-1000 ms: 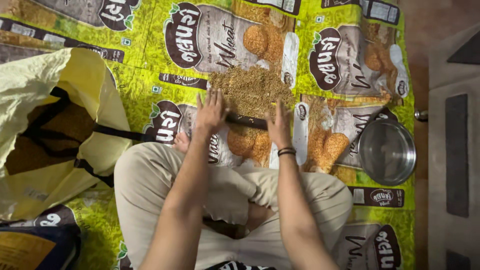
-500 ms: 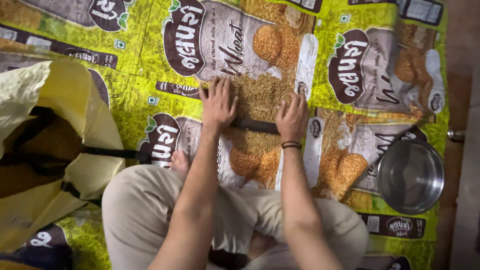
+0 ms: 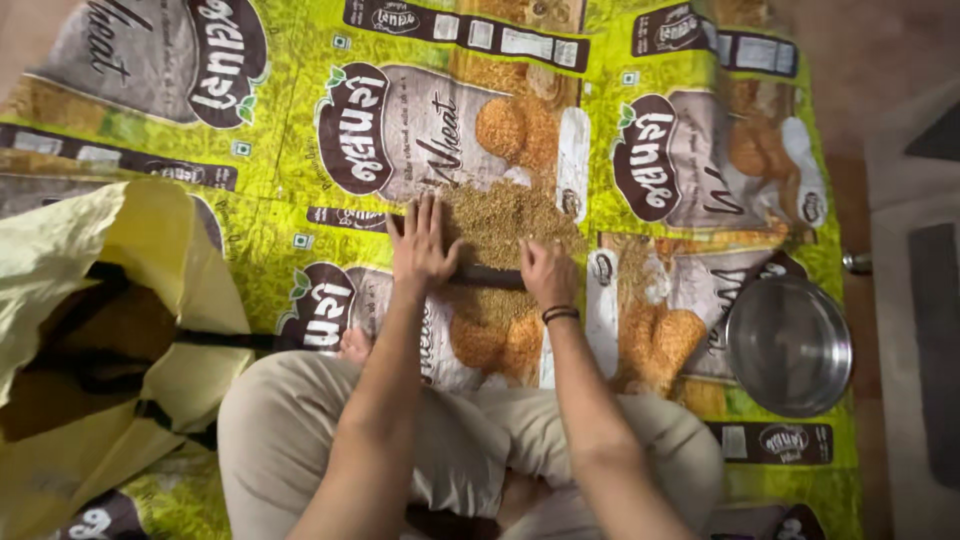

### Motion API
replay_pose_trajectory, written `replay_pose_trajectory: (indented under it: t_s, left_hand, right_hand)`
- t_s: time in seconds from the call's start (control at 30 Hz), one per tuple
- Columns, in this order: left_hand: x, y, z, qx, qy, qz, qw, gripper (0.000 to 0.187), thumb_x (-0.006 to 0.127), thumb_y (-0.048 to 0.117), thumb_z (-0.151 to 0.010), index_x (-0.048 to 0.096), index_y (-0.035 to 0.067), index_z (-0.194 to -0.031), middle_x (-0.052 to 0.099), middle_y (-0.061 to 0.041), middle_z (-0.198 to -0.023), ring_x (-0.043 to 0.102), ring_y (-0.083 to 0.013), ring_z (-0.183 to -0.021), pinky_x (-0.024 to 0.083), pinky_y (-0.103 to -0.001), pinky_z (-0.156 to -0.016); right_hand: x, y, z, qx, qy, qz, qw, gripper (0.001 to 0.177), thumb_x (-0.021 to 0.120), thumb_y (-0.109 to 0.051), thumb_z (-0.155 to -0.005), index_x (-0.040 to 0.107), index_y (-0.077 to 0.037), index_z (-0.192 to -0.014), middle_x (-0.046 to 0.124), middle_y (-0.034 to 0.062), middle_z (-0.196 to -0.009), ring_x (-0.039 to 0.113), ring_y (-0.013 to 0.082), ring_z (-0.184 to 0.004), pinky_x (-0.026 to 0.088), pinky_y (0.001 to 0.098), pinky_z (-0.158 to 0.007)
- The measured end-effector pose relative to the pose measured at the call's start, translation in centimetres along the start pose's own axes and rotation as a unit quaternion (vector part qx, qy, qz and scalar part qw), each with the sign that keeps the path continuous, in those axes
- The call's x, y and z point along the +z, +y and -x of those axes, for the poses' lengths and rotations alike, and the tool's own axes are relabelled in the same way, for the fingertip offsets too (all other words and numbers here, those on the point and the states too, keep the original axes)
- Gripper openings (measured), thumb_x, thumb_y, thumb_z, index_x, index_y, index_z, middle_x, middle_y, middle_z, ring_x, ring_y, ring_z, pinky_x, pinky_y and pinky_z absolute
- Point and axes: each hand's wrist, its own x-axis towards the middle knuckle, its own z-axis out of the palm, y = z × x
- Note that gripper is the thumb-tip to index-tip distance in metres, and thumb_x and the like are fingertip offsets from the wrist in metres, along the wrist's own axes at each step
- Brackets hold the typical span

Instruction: The person sits on the floor and uses a rolling pin to crush grains spread on a patterned cloth. They repeatedly scoop grains from a bag, spread them, and roll over them to break them down.

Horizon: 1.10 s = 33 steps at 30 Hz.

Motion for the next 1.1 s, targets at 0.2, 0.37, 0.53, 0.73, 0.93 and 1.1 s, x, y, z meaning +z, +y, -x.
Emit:
replay_pose_trajectory:
  t_s: [0.2, 0.37, 0.53, 0.73, 0.93, 1.1]
  left_hand:
    - [2.2, -0.5, 4.3, 0.016, 0.051, 0.028, 0.998, 0.084, 0.048, 0.059, -0.097, 0.031, 0.007, -0.161, 0.028, -0.013, -0.168, 0.024, -0.0340, -0.154, 0.006, -0.069, -0.121]
    - [1.8, -0.4, 2.4, 0.020, 0.063, 0.072, 0.995, 0.082, 0.049, 0.059, -0.098, 0.034, 0.006, -0.158, 0.037, -0.013, -0.164, 0.030, -0.0332, -0.151, 0.009, -0.067, -0.122]
    - [1.4, 0.1, -3.5, 0.040, 0.047, 0.075, 0.995, 0.079, 0.051, 0.053, -0.097, 0.035, 0.006, -0.157, 0.042, -0.012, -0.158, 0.032, -0.0336, -0.148, 0.010, -0.069, -0.119]
    - [0.5, 0.2, -8.6, 0.051, 0.010, 0.077, 0.996, 0.064, 0.048, 0.045, -0.106, 0.038, 0.013, -0.161, 0.048, -0.012, -0.154, 0.036, -0.0337, -0.148, 0.012, -0.067, -0.125]
    - [0.3, 0.9, -3.9, 0.014, 0.023, 0.076, 0.997, 0.079, 0.048, 0.053, -0.100, 0.031, 0.007, -0.162, 0.038, -0.013, -0.162, 0.030, -0.0356, -0.151, 0.011, -0.066, -0.122]
    - [0.4, 1.4, 2.7, 0.009, -0.020, -0.007, 1.000, 0.083, 0.044, 0.057, -0.093, 0.028, 0.011, -0.160, 0.028, -0.014, -0.166, 0.024, -0.0378, -0.152, 0.008, -0.063, -0.120]
  right_hand:
    - [-2.6, -1.6, 3.4, 0.007, -0.064, -0.057, 0.996, 0.038, 0.062, -0.035, -0.102, 0.065, -0.010, -0.073, 0.063, 0.0159, -0.064, 0.063, 0.0375, -0.060, 0.048, 0.0517, -0.054]
    - [-1.6, -1.3, 1.2, 0.043, -0.051, -0.080, 0.995, 0.037, 0.061, -0.031, -0.103, 0.065, -0.010, -0.074, 0.064, 0.0138, -0.064, 0.062, 0.0357, -0.055, 0.047, 0.0495, -0.051]
    - [1.5, 0.7, -4.1, 0.039, -0.020, -0.031, 0.999, 0.032, 0.062, -0.032, -0.102, 0.072, -0.012, -0.079, 0.064, 0.0147, -0.062, 0.062, 0.0366, -0.051, 0.048, 0.0490, -0.048]
    - [4.4, 1.3, -9.7, -0.012, -0.015, -0.003, 1.000, 0.024, 0.062, -0.029, -0.100, 0.074, -0.010, -0.090, 0.067, 0.0181, -0.069, 0.066, 0.0392, -0.059, 0.051, 0.0503, -0.052]
    - [2.9, 0.8, -5.2, 0.028, -0.050, -0.022, 0.998, 0.032, 0.065, -0.028, -0.102, 0.066, -0.010, -0.075, 0.065, 0.0150, -0.067, 0.063, 0.0364, -0.057, 0.048, 0.0498, -0.052]
    - [-0.9, -1.3, 2.7, -0.014, 0.000, -0.045, 0.999, 0.032, 0.066, -0.028, -0.098, 0.064, -0.011, -0.071, 0.064, 0.0138, -0.065, 0.061, 0.0381, -0.059, 0.045, 0.0517, -0.052]
